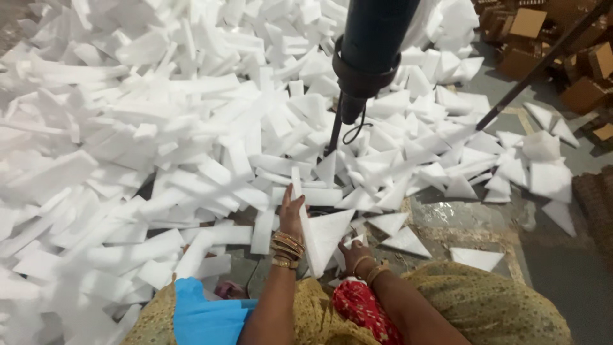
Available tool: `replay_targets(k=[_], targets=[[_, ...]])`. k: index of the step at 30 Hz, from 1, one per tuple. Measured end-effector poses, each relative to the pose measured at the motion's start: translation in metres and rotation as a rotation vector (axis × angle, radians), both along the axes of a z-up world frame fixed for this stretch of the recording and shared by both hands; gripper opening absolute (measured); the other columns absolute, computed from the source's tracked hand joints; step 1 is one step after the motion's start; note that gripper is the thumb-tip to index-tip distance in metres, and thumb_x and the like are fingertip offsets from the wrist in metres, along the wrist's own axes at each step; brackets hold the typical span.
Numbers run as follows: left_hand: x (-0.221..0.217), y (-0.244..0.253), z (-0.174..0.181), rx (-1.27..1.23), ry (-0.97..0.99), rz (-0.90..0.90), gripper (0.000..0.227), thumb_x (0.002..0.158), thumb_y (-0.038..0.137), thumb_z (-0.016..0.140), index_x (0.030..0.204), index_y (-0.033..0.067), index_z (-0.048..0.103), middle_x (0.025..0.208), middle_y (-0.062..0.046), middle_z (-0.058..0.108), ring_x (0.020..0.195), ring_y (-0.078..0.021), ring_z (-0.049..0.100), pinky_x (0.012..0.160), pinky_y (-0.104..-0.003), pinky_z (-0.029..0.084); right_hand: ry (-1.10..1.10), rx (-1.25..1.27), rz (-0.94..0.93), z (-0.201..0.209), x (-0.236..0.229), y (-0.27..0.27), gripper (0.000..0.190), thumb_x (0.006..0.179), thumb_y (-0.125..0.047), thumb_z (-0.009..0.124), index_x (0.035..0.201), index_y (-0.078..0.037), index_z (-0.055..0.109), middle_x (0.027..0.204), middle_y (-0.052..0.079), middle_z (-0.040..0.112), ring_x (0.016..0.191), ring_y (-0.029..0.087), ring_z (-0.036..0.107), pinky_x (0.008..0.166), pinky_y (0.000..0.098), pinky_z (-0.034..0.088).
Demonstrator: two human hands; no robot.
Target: The person sits on the floor surrounded by white foam pieces and uses a vertical cutting machine to slice rectangular foam strips into triangular shapes. They repeatedly pick up a strip, position it under the machine's blade, and push it through to create two triangles, which are then discarded into a pile.
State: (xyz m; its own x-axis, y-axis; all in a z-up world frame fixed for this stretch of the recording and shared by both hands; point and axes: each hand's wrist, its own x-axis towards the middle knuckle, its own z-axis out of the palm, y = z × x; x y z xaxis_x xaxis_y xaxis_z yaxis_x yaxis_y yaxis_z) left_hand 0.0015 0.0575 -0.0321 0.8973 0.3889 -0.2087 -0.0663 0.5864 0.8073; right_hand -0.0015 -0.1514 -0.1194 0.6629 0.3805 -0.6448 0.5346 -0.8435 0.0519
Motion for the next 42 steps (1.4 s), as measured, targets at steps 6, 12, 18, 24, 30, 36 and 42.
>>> replay_targets(k=[6, 12, 18, 24, 30, 36, 42], targets=[[0.011, 0.002, -0.021, -0.011, 0.049, -0.057, 0.072, 0.088, 0.019, 0.067, 0.156, 0.0162, 0.043, 0.103, -0.005, 0.062, 0.079, -0.0141, 0.055, 0.070, -0.030, 0.049, 0.118, 0.111, -0.205, -0.032, 0.009, -0.007, 0.105, 0.084, -0.031, 0.073, 0.166, -0.018, 0.009, 0.156, 0.038, 0.024, 0.131, 0.049, 0.052, 0.107, 0.0480, 0.050], [0.013, -0.002, -0.036, 0.089, 0.020, -0.128, 0.071, 0.089, 0.022, 0.067, 0.156, 0.0112, 0.043, 0.128, -0.010, 0.061, 0.102, -0.0164, 0.059, 0.089, -0.031, 0.049, 0.090, 0.295, -0.512, -0.053, 0.036, -0.029, 0.086, 0.086, -0.015, 0.065, 0.163, -0.027, 0.029, 0.151, 0.034, 0.034, 0.134, 0.049, 0.047, 0.110, 0.0481, 0.047], [0.016, -0.004, -0.039, 0.268, 0.071, -0.181, 0.070, 0.091, 0.024, 0.067, 0.155, 0.0090, 0.044, 0.137, -0.012, 0.058, 0.120, -0.0185, 0.056, 0.104, -0.031, 0.042, 0.055, 0.336, -0.496, -0.037, 0.070, -0.060, 0.050, 0.089, -0.014, 0.066, 0.137, -0.017, 0.053, 0.125, 0.019, 0.063, 0.108, 0.030, 0.066, 0.091, 0.0360, 0.055], [0.021, 0.003, -0.057, 0.291, 0.065, -0.167, 0.070, 0.091, 0.023, 0.067, 0.155, 0.0084, 0.043, 0.138, -0.013, 0.057, 0.118, -0.0204, 0.055, 0.103, -0.032, 0.043, -0.033, 0.699, -0.700, 0.015, 0.111, -0.092, 0.029, 0.095, -0.014, 0.066, 0.122, -0.006, 0.066, 0.115, 0.011, 0.074, 0.093, 0.021, 0.072, 0.081, 0.0302, 0.059], [0.021, 0.003, -0.063, 0.251, 0.056, -0.174, 0.068, 0.094, 0.018, 0.067, 0.157, 0.0071, 0.044, 0.130, -0.015, 0.059, 0.108, -0.0200, 0.054, 0.097, -0.033, 0.045, 0.255, 1.686, -1.163, 0.121, 0.083, -0.077, 0.035, 0.099, -0.009, 0.063, 0.129, 0.008, 0.065, 0.122, 0.020, 0.070, 0.095, 0.027, 0.072, 0.084, 0.0359, 0.062], [0.015, -0.001, -0.046, 0.104, -0.055, -0.158, 0.061, 0.098, 0.014, 0.062, 0.156, 0.0089, 0.044, 0.131, -0.003, 0.062, 0.110, -0.0107, 0.060, 0.094, -0.025, 0.048, 0.292, 1.818, -0.946, 0.170, 0.060, -0.053, 0.027, 0.098, -0.004, 0.061, 0.121, 0.005, 0.071, 0.119, 0.017, 0.070, 0.102, 0.023, 0.070, 0.093, 0.0339, 0.062], [0.005, -0.004, 0.004, -0.100, -0.034, -0.182, 0.061, 0.096, 0.016, 0.058, 0.155, 0.0160, 0.044, 0.115, -0.005, 0.066, 0.088, -0.0144, 0.064, 0.070, -0.030, 0.058, 0.227, 1.801, -0.615, 0.178, 0.048, -0.042, 0.031, 0.084, 0.011, 0.062, 0.111, 0.003, 0.076, 0.136, 0.011, 0.064, 0.111, 0.019, 0.065, 0.093, 0.0318, 0.056]])
